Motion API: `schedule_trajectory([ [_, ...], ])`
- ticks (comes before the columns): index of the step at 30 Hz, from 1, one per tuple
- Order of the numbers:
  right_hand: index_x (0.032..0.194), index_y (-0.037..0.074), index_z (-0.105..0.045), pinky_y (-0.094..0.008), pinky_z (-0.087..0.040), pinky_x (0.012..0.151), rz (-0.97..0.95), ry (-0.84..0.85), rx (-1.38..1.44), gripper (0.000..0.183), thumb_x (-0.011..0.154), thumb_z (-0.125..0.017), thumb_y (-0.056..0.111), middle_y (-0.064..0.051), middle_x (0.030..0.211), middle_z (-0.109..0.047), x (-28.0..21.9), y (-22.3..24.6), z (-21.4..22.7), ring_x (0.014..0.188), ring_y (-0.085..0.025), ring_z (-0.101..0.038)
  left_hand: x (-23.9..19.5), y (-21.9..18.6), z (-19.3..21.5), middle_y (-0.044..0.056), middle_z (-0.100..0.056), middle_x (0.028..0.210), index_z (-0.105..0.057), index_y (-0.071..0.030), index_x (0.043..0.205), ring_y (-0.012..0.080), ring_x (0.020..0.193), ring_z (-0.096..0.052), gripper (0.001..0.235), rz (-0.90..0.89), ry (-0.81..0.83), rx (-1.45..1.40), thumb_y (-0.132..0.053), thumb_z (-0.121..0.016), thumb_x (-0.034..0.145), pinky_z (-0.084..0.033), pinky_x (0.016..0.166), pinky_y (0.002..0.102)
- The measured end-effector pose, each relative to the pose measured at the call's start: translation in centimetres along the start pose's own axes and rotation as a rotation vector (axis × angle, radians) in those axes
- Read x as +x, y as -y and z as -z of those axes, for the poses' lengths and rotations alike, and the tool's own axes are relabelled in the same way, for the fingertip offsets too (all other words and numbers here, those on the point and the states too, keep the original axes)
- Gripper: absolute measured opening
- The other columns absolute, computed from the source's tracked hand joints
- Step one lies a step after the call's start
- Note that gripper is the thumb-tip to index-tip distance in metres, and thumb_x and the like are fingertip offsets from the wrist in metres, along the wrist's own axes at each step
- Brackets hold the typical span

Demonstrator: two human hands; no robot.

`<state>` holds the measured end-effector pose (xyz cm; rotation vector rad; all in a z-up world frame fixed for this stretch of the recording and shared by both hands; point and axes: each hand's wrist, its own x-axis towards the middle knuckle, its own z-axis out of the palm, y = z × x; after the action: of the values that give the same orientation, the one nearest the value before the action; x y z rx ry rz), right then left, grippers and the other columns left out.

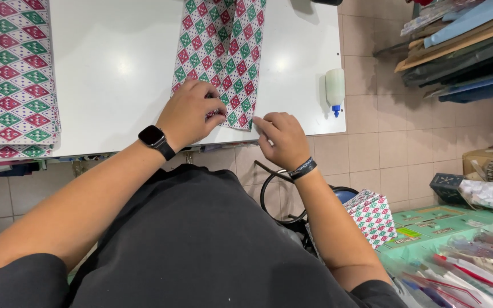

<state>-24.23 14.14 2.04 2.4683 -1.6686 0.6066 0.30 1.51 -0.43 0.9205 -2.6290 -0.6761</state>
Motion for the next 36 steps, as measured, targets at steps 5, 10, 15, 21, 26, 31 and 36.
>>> schedule_trajectory([
  [5, 0.114, 0.02, -0.075, -0.034, -0.052, 0.077, 0.035, 0.161, 0.0, 0.025, 0.092, -0.063, 0.014, -0.005, 0.085, -0.059, 1.1, -0.5, 0.9, 0.078, -0.022, -0.06, 0.4, 0.3, -0.5, 0.01, -0.067, 0.123, -0.078, -0.02, 0.109, 0.0389, 0.133, -0.054, 0.016, -0.01, 0.014, -0.002, -0.029, -0.074, 0.096, -0.027, 0.122, 0.054],
  [10, 0.094, 0.022, -0.074, -0.03, -0.05, 0.07, 0.036, 0.121, -0.038, 0.022, 0.097, -0.052, 0.016, 0.001, 0.073, -0.049, 1.1, -2.1, -0.4, 0.067, -0.018, -0.054, 0.5, 0.7, -0.8, 0.012, -0.067, 0.121, -0.078, -0.019, 0.108, 0.0402, 0.132, -0.054, 0.016, -0.01, 0.011, -0.006, -0.027, -0.075, 0.096, -0.028, 0.121, 0.055],
  [15, 0.091, 0.021, -0.067, -0.031, -0.052, 0.07, 0.003, 0.159, -0.026, 0.023, 0.091, -0.046, 0.011, 0.001, 0.073, -0.051, 2.7, -2.9, 0.3, 0.066, -0.018, -0.055, 0.4, 0.5, -0.7, 0.011, -0.067, 0.121, -0.078, -0.02, 0.107, 0.0401, 0.131, -0.054, 0.015, 0.002, 0.026, -0.003, -0.028, -0.075, 0.094, -0.029, 0.12, 0.057],
  [21, 0.101, 0.019, -0.076, -0.036, -0.051, 0.074, 0.105, 0.241, 0.194, 0.028, 0.093, -0.052, 0.006, -0.004, 0.076, -0.055, 2.7, -2.5, 0.0, 0.071, -0.024, -0.058, 0.5, -0.1, 0.0, 0.013, -0.066, 0.122, -0.078, -0.018, 0.108, 0.04, 0.133, -0.053, 0.016, 0.02, 0.053, -0.004, -0.026, -0.075, 0.095, -0.027, 0.121, 0.056],
  [26, 0.094, 0.019, -0.077, -0.034, -0.052, 0.078, 0.005, 0.299, 0.362, 0.033, 0.091, -0.05, 0.0, -0.003, 0.077, -0.062, 1.5, -3.2, -0.4, 0.074, -0.022, -0.061, 0.5, -0.2, 0.2, 0.012, -0.066, 0.123, -0.078, -0.018, 0.108, 0.0394, 0.133, -0.053, 0.015, 0.025, 0.063, 0.003, -0.027, -0.075, 0.095, -0.028, 0.121, 0.056],
  [31, 0.1, 0.019, -0.078, -0.033, -0.05, 0.074, -0.189, 0.236, 0.605, 0.044, 0.09, -0.042, -0.004, -0.003, 0.078, -0.062, 1.6, -3.7, -1.1, 0.072, -0.021, -0.058, 0.7, -0.9, 1.1, 0.014, -0.066, 0.123, -0.078, -0.017, 0.109, 0.0399, 0.134, -0.052, 0.016, 0.044, 0.081, 0.007, -0.025, -0.074, 0.095, -0.03, 0.12, 0.056],
  [36, 0.101, 0.017, -0.08, -0.038, -0.049, 0.072, -0.031, 0.14, 0.413, 0.039, 0.091, -0.048, -0.003, -0.007, 0.075, -0.061, 0.9, -2.8, -1.4, 0.069, -0.026, -0.056, 0.6, -0.9, 1.4, 0.013, -0.065, 0.123, -0.078, -0.018, 0.107, 0.039, 0.134, -0.052, 0.014, 0.042, 0.098, -0.004, -0.027, -0.074, 0.096, -0.032, 0.119, 0.054],
])
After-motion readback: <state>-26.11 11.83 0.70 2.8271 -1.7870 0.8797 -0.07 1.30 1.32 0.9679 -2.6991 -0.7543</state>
